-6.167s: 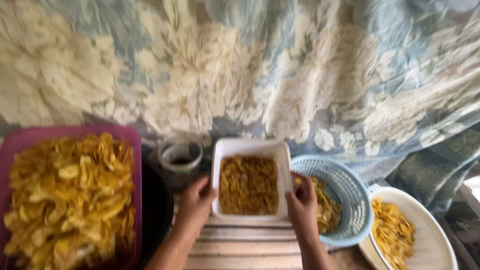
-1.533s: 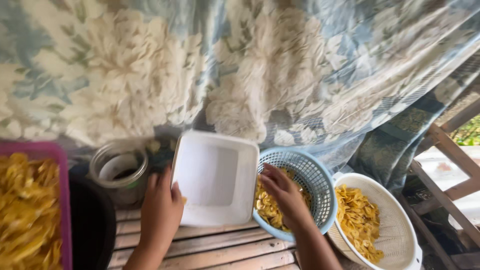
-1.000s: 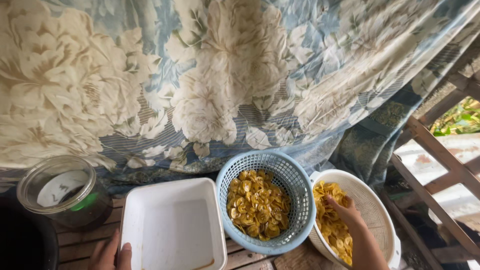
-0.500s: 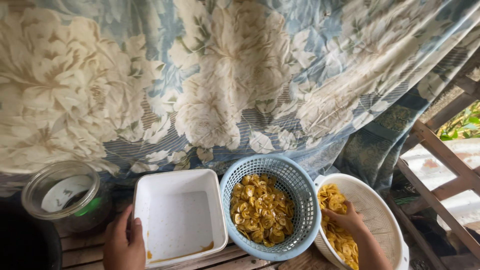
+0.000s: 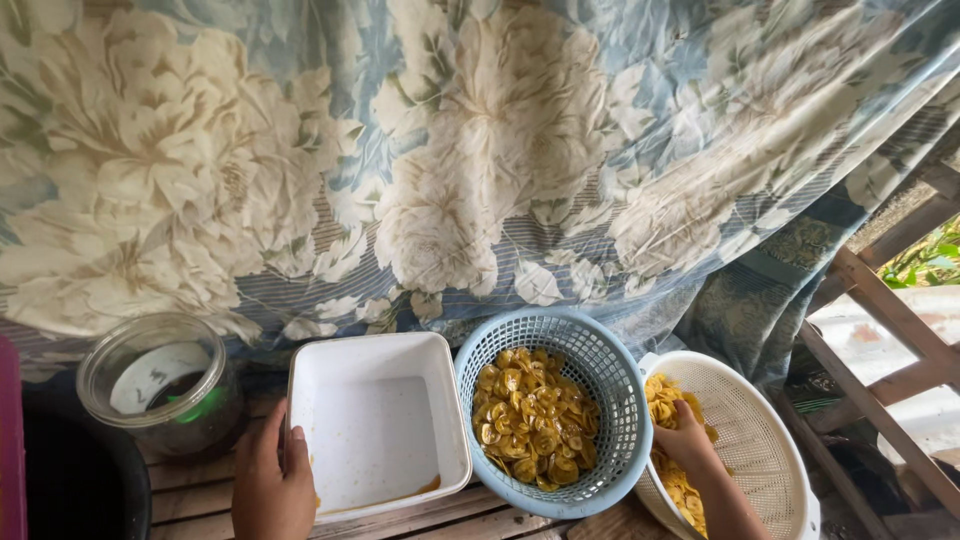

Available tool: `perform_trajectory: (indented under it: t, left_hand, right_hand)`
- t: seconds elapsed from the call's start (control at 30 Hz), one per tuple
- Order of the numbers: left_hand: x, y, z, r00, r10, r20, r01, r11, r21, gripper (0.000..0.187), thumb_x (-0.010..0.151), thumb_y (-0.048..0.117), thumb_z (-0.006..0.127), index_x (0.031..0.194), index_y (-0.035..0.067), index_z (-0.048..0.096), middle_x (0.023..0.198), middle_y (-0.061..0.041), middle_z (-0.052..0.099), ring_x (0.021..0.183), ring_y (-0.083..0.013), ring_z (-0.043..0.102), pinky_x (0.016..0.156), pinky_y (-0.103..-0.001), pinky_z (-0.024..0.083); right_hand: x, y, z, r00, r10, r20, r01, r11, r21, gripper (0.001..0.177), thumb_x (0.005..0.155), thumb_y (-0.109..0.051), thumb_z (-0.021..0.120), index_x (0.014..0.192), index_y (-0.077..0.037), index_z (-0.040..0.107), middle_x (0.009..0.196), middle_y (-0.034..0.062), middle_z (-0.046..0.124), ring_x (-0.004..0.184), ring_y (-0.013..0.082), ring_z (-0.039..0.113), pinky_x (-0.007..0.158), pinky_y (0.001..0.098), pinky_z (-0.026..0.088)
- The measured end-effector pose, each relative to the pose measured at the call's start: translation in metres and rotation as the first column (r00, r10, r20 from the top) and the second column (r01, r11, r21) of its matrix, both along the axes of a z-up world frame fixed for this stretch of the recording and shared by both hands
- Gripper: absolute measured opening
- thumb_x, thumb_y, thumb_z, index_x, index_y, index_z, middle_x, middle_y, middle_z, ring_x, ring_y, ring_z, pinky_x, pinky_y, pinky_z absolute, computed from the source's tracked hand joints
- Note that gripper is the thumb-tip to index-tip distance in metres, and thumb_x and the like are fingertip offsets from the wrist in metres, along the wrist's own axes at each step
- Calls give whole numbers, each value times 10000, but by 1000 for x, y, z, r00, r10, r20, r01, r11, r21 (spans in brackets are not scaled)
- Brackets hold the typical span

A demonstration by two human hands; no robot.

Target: The person sorts dried fruit pieces by hand from various containers into a central white basin, then uses a small green spoon to transfer seasoning from a jar into the basin and stirs the contents.

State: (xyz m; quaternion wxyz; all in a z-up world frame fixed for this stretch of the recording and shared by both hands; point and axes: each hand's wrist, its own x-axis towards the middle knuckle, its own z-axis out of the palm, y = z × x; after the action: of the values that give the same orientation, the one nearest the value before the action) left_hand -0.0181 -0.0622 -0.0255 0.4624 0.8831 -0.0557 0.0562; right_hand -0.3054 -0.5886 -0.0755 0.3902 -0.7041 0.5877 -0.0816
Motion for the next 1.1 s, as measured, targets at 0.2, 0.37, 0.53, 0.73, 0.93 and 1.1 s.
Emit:
perform_trajectory:
  t: [0.2,0.37,0.53,0.73,0.93,1.1]
  left_hand:
    - [-2,4,1,999,-5,49,4,1000,2,452,969,290,579,1416,223,598,1193,-128,611,953,-293,668,829,-436,539]
    - [-4,2,9,991,5,-130,-2,1000,23,458,995,294,554,1450,239,570,1173,-130,601,922,-300,683,827,-442,540]
    - [-5,5,11,1000,-5,17,4,999,46,455,985,306,562,1429,217,597,1147,-131,621,953,-300,664,830,-433,535]
    - [-8,5,28,996,-20,-92,27,997,69,469,999,299,533,1456,202,564,1181,-132,605,931,-289,683,820,-427,545]
    - [-14,9,42,995,-53,-87,58,996,61,469,1006,287,525,1464,189,542,1153,-136,593,910,-302,686,792,-428,549]
    - [-17,14,49,992,-67,-104,72,996,46,479,1005,287,515,1476,195,523,1125,-116,590,880,-286,701,757,-418,566]
  right_hand:
    - [5,19,26,947,-243,210,183,945,272,937,858,-195,749,1649,-190,247,1287,360,642,918,381,744,728,479,618]
    - [5,22,20,975,-164,151,139,977,160,849,888,-212,764,1617,-130,338,1189,301,718,879,302,768,688,396,616]
    - [-7,14,26,884,-408,227,317,882,350,781,891,-154,716,1590,-241,378,1131,291,731,873,339,730,689,462,618]
    - [-58,-16,9,761,-372,531,174,907,384,482,862,-183,752,1317,-146,596,1034,108,709,841,227,707,638,343,574]
    - [-79,-25,32,728,-313,610,116,933,340,445,854,-168,750,1271,-160,596,1021,85,697,867,223,680,630,364,544]
    - [-78,-21,56,693,-273,667,97,952,289,357,891,-182,722,1232,-125,636,1042,109,721,875,238,707,604,346,527]
